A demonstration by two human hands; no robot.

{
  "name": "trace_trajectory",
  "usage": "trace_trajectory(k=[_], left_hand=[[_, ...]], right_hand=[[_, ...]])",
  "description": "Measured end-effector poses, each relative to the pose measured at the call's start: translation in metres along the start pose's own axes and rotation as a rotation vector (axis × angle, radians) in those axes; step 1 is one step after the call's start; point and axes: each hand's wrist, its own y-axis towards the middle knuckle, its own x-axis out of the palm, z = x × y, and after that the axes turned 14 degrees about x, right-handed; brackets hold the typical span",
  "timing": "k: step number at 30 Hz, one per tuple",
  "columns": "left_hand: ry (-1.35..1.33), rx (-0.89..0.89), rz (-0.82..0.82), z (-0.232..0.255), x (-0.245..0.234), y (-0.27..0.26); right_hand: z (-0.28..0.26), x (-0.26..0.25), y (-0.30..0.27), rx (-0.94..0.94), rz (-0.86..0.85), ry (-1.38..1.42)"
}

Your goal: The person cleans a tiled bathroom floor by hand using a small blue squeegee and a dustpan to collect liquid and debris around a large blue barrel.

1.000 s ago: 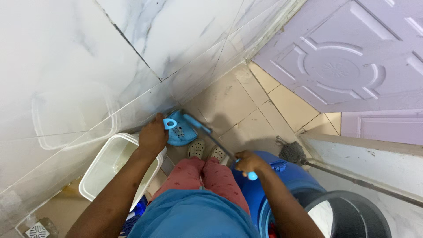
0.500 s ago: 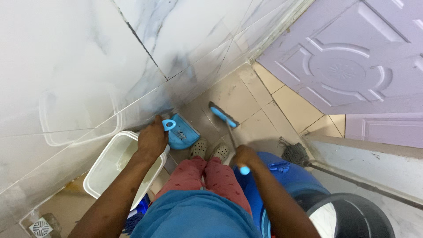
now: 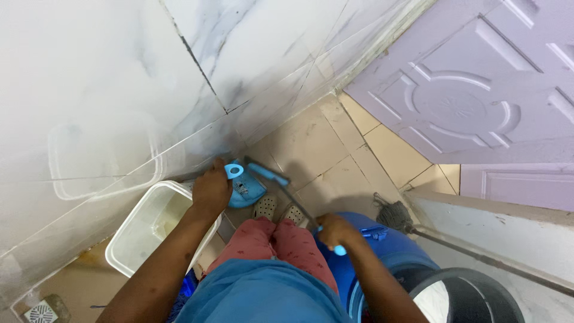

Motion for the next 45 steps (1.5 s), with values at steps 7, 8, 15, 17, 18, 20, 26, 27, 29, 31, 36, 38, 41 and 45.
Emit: trace_trajectory(k=[7,8,15,17,18,20,26,27,29,31,36,38,41,45], left_hand=[[0.004,0.02,-0.028,-0.001,-0.011,0.0],[-0.006,0.031,-0.011,-0.001,-0.014,0.001],[-0.098,0.038,-0.016,0.023,-0.05,0.02],[-0.113,0.08,-0.01,0.037,-0.058,0.028],[-0.121,0.102,-0.007,0.045,-0.061,0.034],[-0.147,0.123,-0.082,0.06,-0.066,0.047],[-0.21,0.269,-0.125,0.119,-0.054,0.092],[-0.193,0.282,-0.139,0.129,-0.052,0.1],[-0.223,0.354,-0.119,0.15,-0.048,0.12],[-0.218,0.386,-0.13,0.17,-0.043,0.14],[-0.186,0.391,-0.209,0.227,-0.034,0.186],[-0.146,0.402,-0.246,0.25,-0.028,0.199],[-0.151,0.407,-0.249,0.283,-0.018,0.222],[-0.111,0.482,-0.26,0.323,0.003,0.25]], right_hand=[[0.024,-0.034,-0.009,0.198,0.079,0.051],[0.032,-0.03,0.0,0.187,0.1,0.04],[0.062,-0.036,0.007,0.33,-0.026,0.587],[0.065,-0.044,-0.007,0.365,-0.078,0.809],[0.068,-0.046,-0.014,0.38,-0.083,0.9],[0.076,-0.045,-0.024,0.384,-0.092,1.031],[0.132,-0.031,-0.008,0.398,-0.081,1.252],[0.146,-0.03,-0.005,0.385,-0.085,1.299],[0.17,-0.03,-0.002,0.384,-0.083,1.339],[0.19,-0.038,0.0,0.405,-0.072,1.325],[0.231,-0.056,-0.002,0.493,-0.101,1.273],[0.251,-0.062,0.005,0.489,-0.121,1.307],[0.28,-0.071,0.012,0.476,-0.149,1.4],[0.311,-0.077,0.013,0.496,-0.178,1.402]])
